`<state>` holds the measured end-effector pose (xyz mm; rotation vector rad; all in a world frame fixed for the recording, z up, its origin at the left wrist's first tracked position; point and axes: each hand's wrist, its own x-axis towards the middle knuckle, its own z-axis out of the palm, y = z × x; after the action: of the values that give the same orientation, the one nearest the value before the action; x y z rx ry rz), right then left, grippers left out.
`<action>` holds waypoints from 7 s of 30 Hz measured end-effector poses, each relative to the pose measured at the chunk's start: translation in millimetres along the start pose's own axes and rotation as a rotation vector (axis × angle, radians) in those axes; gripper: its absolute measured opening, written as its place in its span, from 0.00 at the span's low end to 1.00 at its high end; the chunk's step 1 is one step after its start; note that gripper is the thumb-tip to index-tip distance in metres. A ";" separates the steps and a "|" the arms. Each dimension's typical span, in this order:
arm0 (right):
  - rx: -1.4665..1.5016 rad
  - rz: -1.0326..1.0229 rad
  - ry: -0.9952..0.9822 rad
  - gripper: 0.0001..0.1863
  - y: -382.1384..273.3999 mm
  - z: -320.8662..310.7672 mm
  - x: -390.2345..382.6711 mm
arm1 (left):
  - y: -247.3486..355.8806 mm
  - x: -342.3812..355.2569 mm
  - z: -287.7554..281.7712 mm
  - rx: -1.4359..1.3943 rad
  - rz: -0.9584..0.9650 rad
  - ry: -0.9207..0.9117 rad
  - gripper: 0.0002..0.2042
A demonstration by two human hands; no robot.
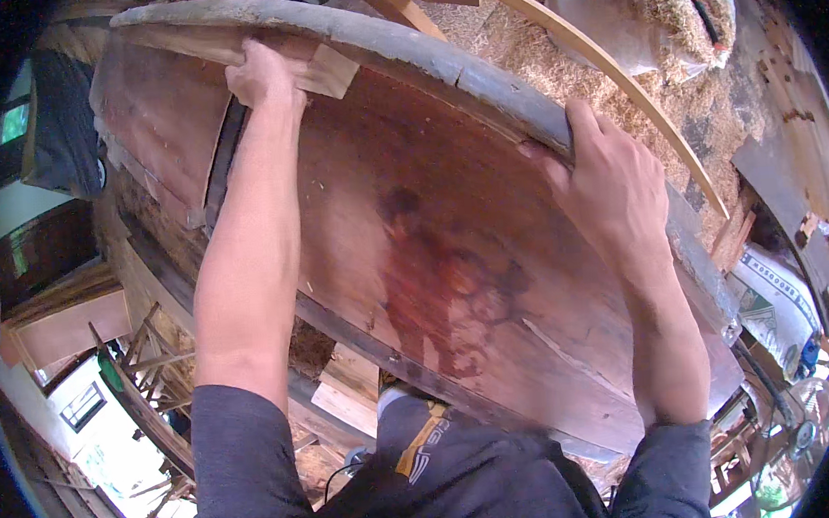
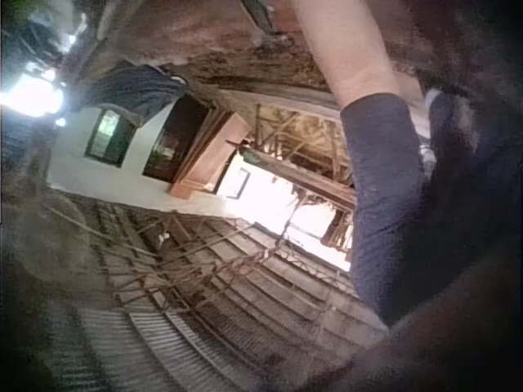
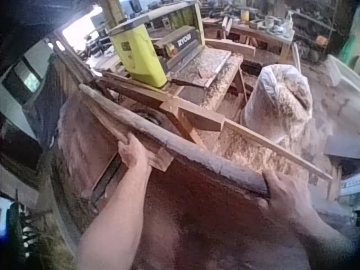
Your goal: The person processes several pieces of wood using a jointer and a planer. They run the wood through the machines, checking the surface and edges between passes.
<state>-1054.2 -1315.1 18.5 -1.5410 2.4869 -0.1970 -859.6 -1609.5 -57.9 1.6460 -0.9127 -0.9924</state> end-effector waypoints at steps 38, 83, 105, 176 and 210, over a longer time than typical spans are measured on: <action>-0.034 -0.010 0.161 0.26 -3.2 12.2 3.6 | 62.4 350.3 -112.2 0.657 0.012 -0.294 0.45; 1.729 0.478 -0.411 0.40 -81.4 -50.8 -366.0 | -40.8 -55.2 -402.9 -0.733 -0.430 -0.375 0.44; 1.332 1.328 0.330 0.14 371.4 28.9 -674.8 | -67.9 -537.9 -251.6 0.080 -0.853 -0.632 0.17; 0.005 -0.801 0.162 0.24 -20.3 40.7 -9.0 | 37.4 81.9 -10.2 -0.024 -0.078 0.068 0.27; 0.019 -0.786 0.335 0.24 -279.3 99.5 197.2 | 45.4 415.9 -26.8 0.032 0.018 0.084 0.26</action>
<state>-872.5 -1616.2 -37.0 -2.5707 1.9139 -0.6320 -679.5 -1986.9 -86.8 1.6905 -0.8895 -0.8936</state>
